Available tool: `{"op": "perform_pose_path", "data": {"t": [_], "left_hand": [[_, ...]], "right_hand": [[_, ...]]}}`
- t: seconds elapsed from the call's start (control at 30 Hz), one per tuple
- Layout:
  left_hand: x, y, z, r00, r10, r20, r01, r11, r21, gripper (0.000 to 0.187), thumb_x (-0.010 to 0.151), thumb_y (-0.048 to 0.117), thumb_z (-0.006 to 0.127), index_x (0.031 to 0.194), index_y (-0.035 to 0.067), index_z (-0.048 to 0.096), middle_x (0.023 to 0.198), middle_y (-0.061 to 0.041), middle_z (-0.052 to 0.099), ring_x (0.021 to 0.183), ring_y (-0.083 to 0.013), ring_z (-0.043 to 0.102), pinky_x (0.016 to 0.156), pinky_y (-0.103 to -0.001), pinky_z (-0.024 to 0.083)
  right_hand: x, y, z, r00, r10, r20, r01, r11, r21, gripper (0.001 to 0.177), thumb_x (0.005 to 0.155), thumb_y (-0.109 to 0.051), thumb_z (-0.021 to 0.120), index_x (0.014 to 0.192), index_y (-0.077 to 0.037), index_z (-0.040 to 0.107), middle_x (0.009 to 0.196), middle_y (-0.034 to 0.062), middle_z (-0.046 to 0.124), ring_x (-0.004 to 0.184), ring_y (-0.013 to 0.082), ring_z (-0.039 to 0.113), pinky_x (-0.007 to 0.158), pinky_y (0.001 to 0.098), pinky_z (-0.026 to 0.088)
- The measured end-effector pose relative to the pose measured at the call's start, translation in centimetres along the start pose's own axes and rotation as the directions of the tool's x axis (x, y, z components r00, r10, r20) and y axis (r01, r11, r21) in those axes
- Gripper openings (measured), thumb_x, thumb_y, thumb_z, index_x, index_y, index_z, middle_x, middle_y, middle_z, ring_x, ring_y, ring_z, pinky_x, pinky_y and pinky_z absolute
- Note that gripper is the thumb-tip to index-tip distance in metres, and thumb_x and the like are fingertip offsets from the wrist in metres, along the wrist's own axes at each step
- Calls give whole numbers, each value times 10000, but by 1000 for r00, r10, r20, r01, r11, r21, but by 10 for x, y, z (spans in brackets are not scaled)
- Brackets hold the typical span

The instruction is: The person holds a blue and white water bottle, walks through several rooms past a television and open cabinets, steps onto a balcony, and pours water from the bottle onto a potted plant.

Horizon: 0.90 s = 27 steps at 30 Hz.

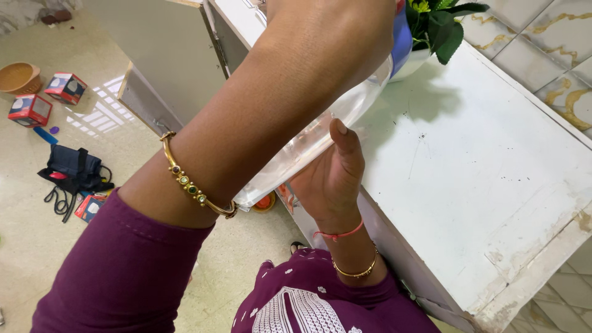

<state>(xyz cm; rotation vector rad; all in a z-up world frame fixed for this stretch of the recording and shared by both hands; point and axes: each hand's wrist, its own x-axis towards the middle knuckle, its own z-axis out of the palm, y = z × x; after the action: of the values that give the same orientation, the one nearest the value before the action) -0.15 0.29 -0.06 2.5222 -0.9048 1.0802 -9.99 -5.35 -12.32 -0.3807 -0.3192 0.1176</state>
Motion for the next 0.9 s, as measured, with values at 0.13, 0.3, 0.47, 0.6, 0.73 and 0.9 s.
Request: {"op": "perform_pose_path", "data": {"t": [0.13,0.3,0.47,0.6,0.73,0.9], "left_hand": [[-14,-6,-16,981,169,-94,-171,985,-13,98,849,132,708,902,54,682,639,-115,599,424,-234,499,363,-407,363],[-18,-4,-14,981,169,-95,-174,984,-40,85,925,127,676,945,59,629,679,-70,551,421,-213,418,385,-388,339],[-32,6,-7,996,72,-42,-78,983,-166,46,943,129,633,971,93,632,716,-43,572,486,-206,458,467,-368,409],[-14,8,-4,1000,20,9,-18,991,-130,52,915,139,656,943,95,655,695,-64,590,484,-216,496,449,-380,424],[-8,11,-1,999,-21,42,25,992,-120,59,887,150,679,915,98,677,674,-85,609,482,-227,534,432,-392,438],[-1,12,4,994,-75,80,82,992,-92,68,852,162,708,880,100,706,648,-111,632,480,-239,582,410,-407,457]], "right_hand": [[1,-1,-1,1000,-10,-9,10,1000,-1,801,940,-304,745,1556,-1,332,1499,172,496,1444,337,459,1228,561,374],[0,-1,-2,1000,-6,-9,6,1000,13,800,937,-295,741,1561,-21,321,1498,162,492,1449,327,454,1239,556,372],[1,-2,-3,1000,-6,-27,6,1000,22,811,931,-297,744,1559,-8,321,1496,172,492,1450,335,448,1233,558,363],[0,-1,-1,1000,-9,-12,9,1000,21,818,928,-302,745,1563,-12,317,1500,173,490,1453,338,444,1238,563,358],[0,-2,-1,1000,-1,-7,2,999,36,822,930,-301,749,1566,-8,318,1504,168,488,1451,335,444,1235,563,358],[0,-2,-2,1000,-10,-14,10,1000,18,813,935,-301,748,1566,-13,324,1504,161,490,1460,325,440,1247,547,355]]}}
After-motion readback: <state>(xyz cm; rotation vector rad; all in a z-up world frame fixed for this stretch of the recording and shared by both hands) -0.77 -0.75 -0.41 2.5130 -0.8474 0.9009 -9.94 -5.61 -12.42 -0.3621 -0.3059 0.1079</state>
